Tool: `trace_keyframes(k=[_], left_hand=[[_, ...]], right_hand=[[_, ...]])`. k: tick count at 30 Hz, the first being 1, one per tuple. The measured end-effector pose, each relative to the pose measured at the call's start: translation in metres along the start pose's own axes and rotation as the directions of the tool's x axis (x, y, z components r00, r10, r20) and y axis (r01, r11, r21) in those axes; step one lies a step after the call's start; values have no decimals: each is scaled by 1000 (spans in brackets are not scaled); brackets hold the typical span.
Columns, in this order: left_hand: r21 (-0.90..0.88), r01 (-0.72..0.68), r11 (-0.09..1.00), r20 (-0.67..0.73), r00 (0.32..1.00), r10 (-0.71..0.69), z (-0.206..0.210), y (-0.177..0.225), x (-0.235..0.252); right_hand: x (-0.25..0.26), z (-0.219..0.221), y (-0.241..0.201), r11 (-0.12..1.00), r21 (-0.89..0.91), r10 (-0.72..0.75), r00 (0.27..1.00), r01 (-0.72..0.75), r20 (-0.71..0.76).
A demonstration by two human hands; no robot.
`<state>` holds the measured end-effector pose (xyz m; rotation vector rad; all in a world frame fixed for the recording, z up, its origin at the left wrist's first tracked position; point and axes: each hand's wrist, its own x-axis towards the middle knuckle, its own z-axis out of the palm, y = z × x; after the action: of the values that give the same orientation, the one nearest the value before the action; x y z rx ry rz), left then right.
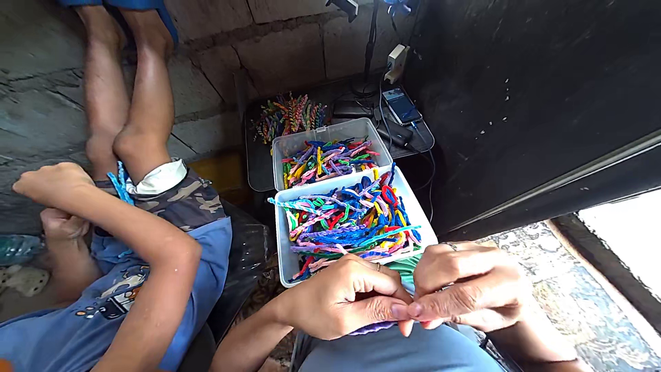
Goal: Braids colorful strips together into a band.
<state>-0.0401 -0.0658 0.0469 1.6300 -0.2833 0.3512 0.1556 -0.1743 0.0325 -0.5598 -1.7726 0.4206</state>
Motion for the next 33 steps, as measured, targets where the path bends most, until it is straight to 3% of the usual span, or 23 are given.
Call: trace_keyframes(k=[4,7,8,10,12,13,14,15,17,19,22,25,27,28,29,30,31,33], left_hand=[[49,-6,999,-69,998,10,4,0,1],[408,-36,912,-182,976,120,8,1,-1],[585,-24,811,-221,957,188,12,0,-1],[885,55,463,-234,912,338,21,-5,-2],[972,130,194,-201,891,407,27,-9,-3],[976,151,158,-204,888,411,28,-10,-3],[968,159,195,-227,887,403,28,-10,-4],[940,158,303,-269,889,371,26,-9,-4],[763,94,640,-312,920,238,20,-4,-8],[466,15,885,-235,966,107,13,1,-9],[135,6,991,-113,993,10,11,-2,-5],[162,-4,987,-122,992,24,9,-3,-2],[472,-11,882,-214,969,127,11,-3,-2],[682,9,732,-251,942,223,15,-5,-1],[856,46,515,-246,913,327,18,-10,0],[945,83,318,-214,889,404,19,-15,1],[977,108,186,-182,874,450,19,-19,2],[987,128,101,-161,860,484,18,-24,5]], right_hand=[[-5,6,-7,959,-282,-31,997,11,-65],[-8,12,-2,909,-416,-45,991,-12,-127],[-8,14,0,894,-448,-49,988,-23,-149],[-9,18,6,872,-487,-47,979,-57,-200],[-9,21,9,878,-466,-17,967,-107,-254],[-9,23,10,894,-427,16,961,-137,-276],[-8,24,10,917,-359,71,955,-176,-288],[-7,23,10,941,-261,140,950,-216,-279],[-4,14,8,966,-41,247,954,-257,-170],[-1,3,9,969,88,235,972,-232,-20],[0,-1,11,980,168,100,993,-108,56],[-2,0,10,998,38,54,998,-53,-28],[-4,4,11,992,-64,102,989,-109,-104],[-5,6,13,984,-104,131,980,-148,-151],[-6,10,15,974,-136,149,967,-179,-205],[-8,14,18,963,-175,159,954,-206,-253],[-8,17,20,950,-219,153,943,-223,-295],[-9,21,22,924,-286,145,925,-253,-351]])
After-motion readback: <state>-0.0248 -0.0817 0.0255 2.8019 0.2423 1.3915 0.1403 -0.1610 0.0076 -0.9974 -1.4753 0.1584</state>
